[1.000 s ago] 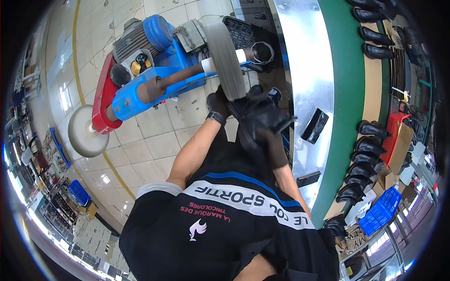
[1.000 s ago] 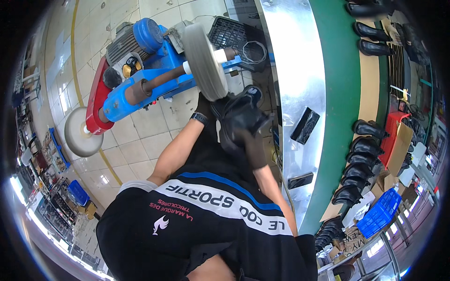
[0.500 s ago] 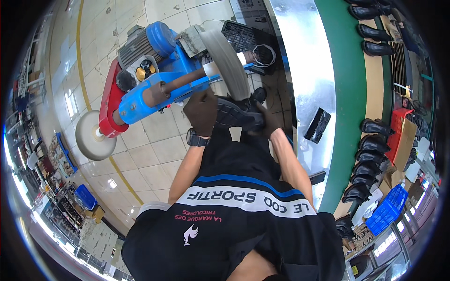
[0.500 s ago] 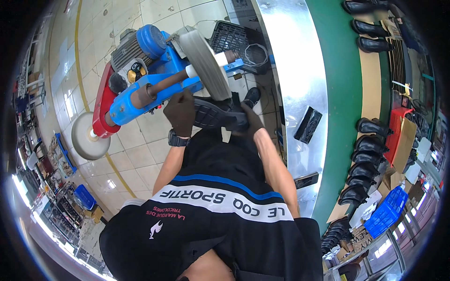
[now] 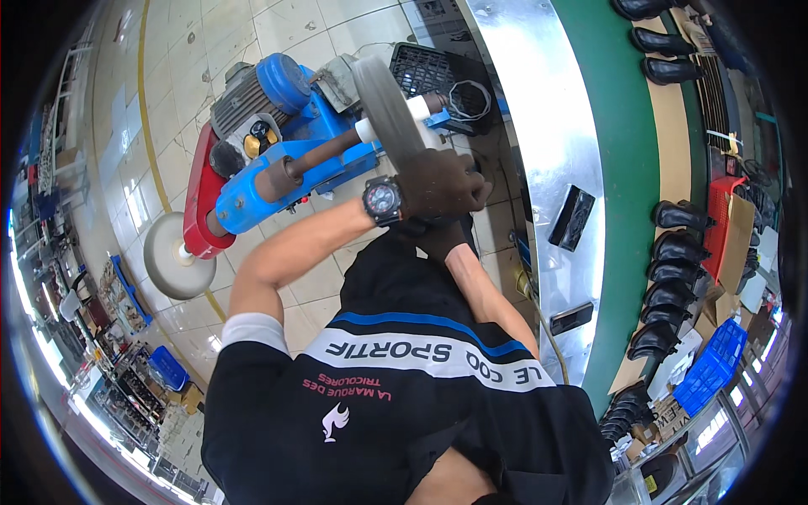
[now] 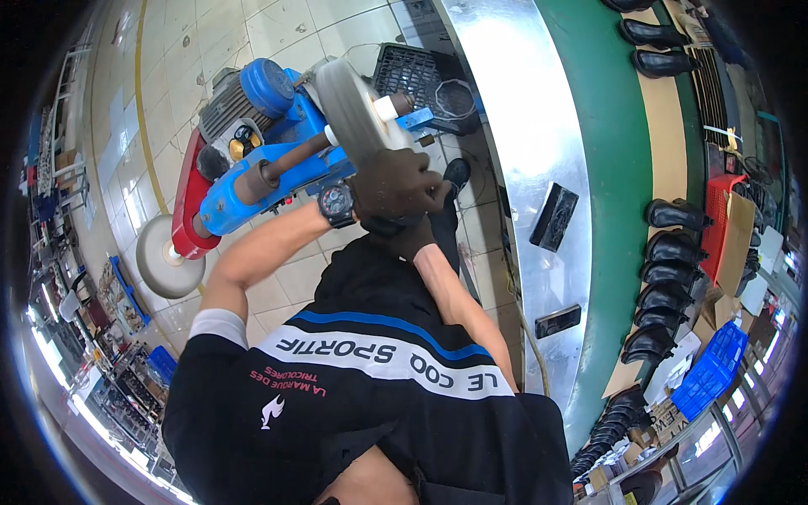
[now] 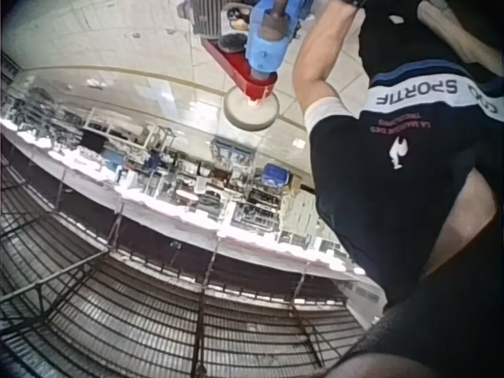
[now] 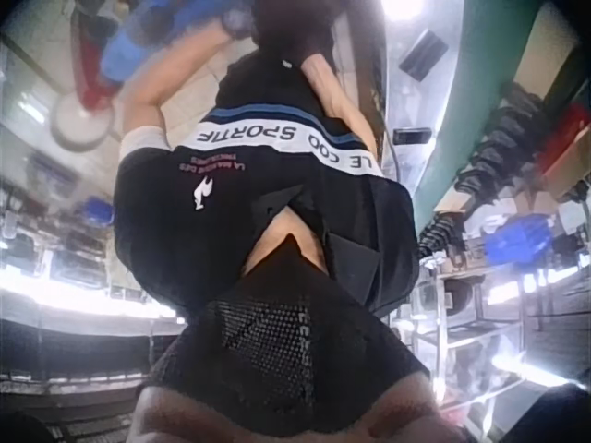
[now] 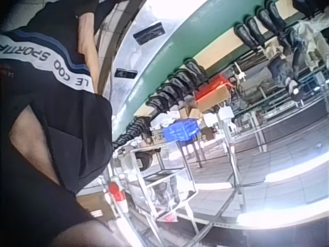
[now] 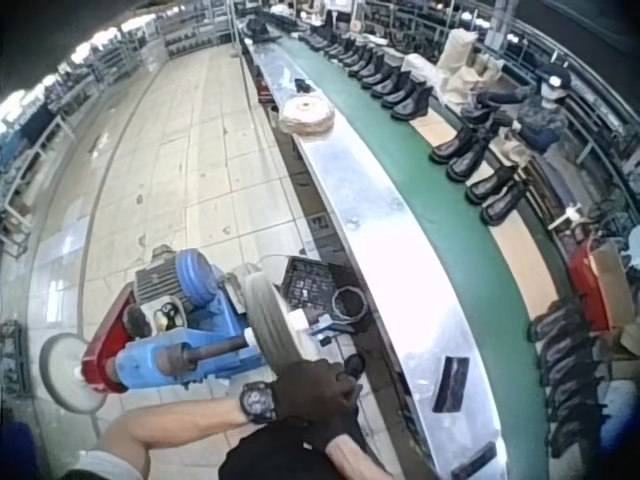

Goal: The person uses a rotating buffing machine to polish the soles and sides of black leather boots. They handle the boots one at a time, pressing them against the spinning wheel, then placing them on a nearby table. The process is repeated for multiple boots in a workshop setting.

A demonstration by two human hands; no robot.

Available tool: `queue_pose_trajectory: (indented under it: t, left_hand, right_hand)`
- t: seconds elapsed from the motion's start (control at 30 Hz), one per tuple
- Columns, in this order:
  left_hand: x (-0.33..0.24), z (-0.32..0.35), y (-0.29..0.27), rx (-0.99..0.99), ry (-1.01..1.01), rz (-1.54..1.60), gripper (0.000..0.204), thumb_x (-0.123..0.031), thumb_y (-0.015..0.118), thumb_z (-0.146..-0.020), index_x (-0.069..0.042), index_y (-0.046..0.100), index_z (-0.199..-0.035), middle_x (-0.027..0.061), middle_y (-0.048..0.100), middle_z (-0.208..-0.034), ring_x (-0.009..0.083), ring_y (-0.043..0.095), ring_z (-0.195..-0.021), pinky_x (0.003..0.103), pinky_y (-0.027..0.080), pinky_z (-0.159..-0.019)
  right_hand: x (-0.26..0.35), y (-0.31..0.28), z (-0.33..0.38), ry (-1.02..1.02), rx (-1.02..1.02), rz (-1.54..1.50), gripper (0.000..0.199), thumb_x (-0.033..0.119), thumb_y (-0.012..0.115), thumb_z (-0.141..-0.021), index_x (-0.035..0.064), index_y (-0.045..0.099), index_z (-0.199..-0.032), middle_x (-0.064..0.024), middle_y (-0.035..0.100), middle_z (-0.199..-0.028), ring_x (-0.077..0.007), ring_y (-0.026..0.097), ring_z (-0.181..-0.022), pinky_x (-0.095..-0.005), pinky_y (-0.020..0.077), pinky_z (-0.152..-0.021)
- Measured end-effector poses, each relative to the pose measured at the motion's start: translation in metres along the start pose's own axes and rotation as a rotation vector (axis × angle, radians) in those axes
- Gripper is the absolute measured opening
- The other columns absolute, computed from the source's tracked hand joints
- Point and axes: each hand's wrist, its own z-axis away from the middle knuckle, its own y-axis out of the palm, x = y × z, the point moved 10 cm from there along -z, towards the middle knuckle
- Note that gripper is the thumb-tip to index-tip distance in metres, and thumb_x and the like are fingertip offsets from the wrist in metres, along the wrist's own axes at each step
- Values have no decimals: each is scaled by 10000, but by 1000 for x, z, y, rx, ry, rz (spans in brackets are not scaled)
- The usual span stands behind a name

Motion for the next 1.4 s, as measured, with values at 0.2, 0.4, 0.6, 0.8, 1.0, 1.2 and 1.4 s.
queue_pose_trajectory:
  t: [0.2,0.4,0.6,0.8,1.0,1.2,1.4]
  left_hand:
    - [-91,34,50,312,600,249,154,-247,676,-693,-98,636,-694,89,605,-713,268,620,-628,405,483,-517]
    - [-124,72,-71,-271,548,365,199,-206,602,-856,-46,665,-957,105,642,-922,285,629,-868,405,513,-715]
    - [81,188,78,-529,-1228,971,492,-306,651,-877,-36,528,-1270,175,540,-1280,250,570,-1101,374,493,-889]
    - [206,170,215,-423,-917,1486,433,-261,502,-989,-25,441,-1347,141,587,-1264,258,591,-1126,360,499,-940]
    - [189,193,202,-415,-940,762,395,-294,376,-1028,9,566,-1196,136,670,-1061,235,639,-999,329,492,-870]
    - [133,199,157,-161,-1292,562,488,-359,280,-1044,20,478,-1279,181,684,-1028,275,677,-907,330,506,-792]
    - [141,188,153,-163,-1227,574,461,-348,351,-1029,22,517,-1246,193,679,-1039,259,673,-914,330,506,-795]
  right_hand:
    - [-8,-39,25,103,107,321,394,283,661,-858,67,599,-1181,-86,643,-1015,-216,637,-915,-355,477,-944]
    - [71,-22,63,722,-86,-1447,323,212,666,-833,24,640,-1094,-111,687,-998,-213,666,-921,-326,532,-889]
    - [9,-13,27,668,-138,-1464,327,188,667,-803,25,637,-1085,-109,687,-1008,-211,662,-930,-329,529,-888]
    - [12,-1,-7,656,-144,-1400,322,214,668,-804,22,639,-1061,-91,689,-1000,-208,664,-890,-327,534,-853]
    - [9,-3,31,742,-152,-1316,303,227,677,-799,41,653,-1037,-79,689,-979,-197,663,-878,-321,531,-841]
    - [28,-8,74,684,-228,-1244,348,234,676,-798,41,630,-1084,-82,679,-1005,-190,653,-913,-315,517,-866]
    - [36,-2,64,658,-239,-1240,389,262,668,-814,35,610,-1124,-88,673,-1026,-197,658,-898,-312,525,-849]
